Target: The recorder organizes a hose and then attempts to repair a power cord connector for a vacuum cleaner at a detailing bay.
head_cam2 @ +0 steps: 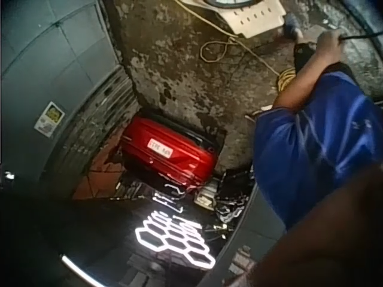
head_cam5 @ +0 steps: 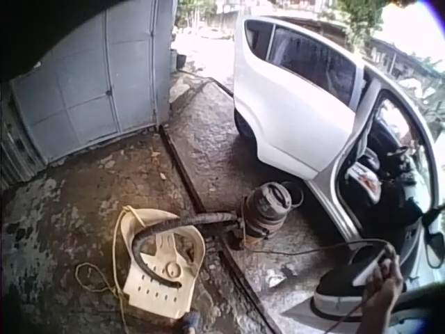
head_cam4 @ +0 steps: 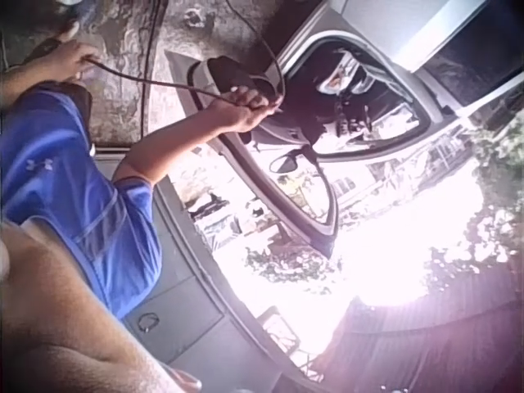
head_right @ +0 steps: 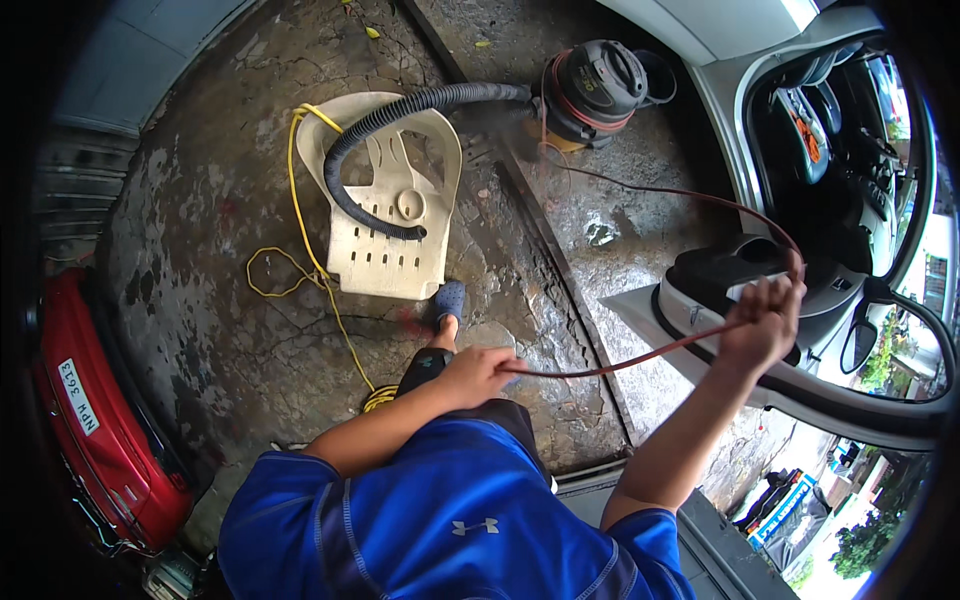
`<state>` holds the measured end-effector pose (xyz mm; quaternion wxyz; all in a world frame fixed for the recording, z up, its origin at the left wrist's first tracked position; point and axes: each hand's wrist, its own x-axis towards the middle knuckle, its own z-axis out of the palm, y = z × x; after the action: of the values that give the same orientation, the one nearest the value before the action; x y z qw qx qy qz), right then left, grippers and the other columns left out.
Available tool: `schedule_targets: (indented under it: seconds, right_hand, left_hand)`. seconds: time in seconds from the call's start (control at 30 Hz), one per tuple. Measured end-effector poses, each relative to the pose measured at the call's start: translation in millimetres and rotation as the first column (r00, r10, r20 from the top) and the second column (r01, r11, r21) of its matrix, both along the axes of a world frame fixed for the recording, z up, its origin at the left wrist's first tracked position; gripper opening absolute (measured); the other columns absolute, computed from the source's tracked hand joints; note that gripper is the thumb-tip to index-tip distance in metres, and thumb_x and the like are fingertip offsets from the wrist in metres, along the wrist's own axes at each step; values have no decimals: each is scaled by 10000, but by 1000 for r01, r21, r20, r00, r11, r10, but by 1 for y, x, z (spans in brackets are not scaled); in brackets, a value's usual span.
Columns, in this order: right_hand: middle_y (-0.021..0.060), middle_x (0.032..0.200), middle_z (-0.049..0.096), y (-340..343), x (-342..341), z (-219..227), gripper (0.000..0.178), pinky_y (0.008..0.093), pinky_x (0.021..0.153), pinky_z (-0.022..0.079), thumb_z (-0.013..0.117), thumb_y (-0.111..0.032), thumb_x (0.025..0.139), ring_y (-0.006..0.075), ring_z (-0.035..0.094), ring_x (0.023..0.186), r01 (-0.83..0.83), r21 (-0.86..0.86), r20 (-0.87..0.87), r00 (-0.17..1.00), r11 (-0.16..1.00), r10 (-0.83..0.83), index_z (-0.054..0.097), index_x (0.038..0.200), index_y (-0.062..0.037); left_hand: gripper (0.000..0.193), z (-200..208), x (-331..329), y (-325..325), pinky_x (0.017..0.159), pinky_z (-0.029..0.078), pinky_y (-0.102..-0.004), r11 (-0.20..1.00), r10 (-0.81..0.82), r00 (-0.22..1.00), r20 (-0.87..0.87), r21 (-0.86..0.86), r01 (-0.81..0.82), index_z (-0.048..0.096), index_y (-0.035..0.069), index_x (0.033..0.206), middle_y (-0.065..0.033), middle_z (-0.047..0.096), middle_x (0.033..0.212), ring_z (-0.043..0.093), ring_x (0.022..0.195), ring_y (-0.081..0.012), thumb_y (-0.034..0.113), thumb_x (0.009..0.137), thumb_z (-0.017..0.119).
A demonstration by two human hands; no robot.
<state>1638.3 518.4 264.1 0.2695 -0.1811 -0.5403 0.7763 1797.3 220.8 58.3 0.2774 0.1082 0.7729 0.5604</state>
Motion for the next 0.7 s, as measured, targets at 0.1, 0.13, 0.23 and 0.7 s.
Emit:
schedule_targets:
  seconds: [0.1,0.13,0.23,0.7]
  right_hand:
    - [-18,711,393,59,-10,-46,238,244,499,287,416,-92,1043,94,371,573,196,449,-91,981,872,-173,617,1055,33]
    - [-3,710,428,93,-6,-101,217,260,491,303,439,-52,981,126,417,565,258,639,-195,966,725,-173,627,894,14]
    - [32,649,508,201,66,-234,165,343,441,368,531,-196,895,222,453,470,417,5,741,609,909,-284,630,851,-70]
    - [-52,677,287,89,-25,20,433,242,496,226,309,-319,1157,66,229,547,321,-51,-70,943,946,-324,586,1254,0]
  left_hand:
    - [349,-46,-2,-16,683,521,-503,996,55,998,-24,-72,-57,662,46,870,-208,689,794,681,785,-426,363,1007,614]
    - [352,-46,-7,-18,703,520,-478,996,46,999,-16,-80,-47,684,29,918,-222,696,811,695,812,-411,353,1022,595]
    - [398,-25,-20,-19,745,514,-478,989,-110,994,22,-93,111,714,16,980,-256,701,820,701,842,-416,380,1041,565]
    - [526,-16,-146,-124,850,541,-424,916,-302,953,-8,-281,287,680,36,1005,-165,690,1010,685,958,-333,532,859,774]
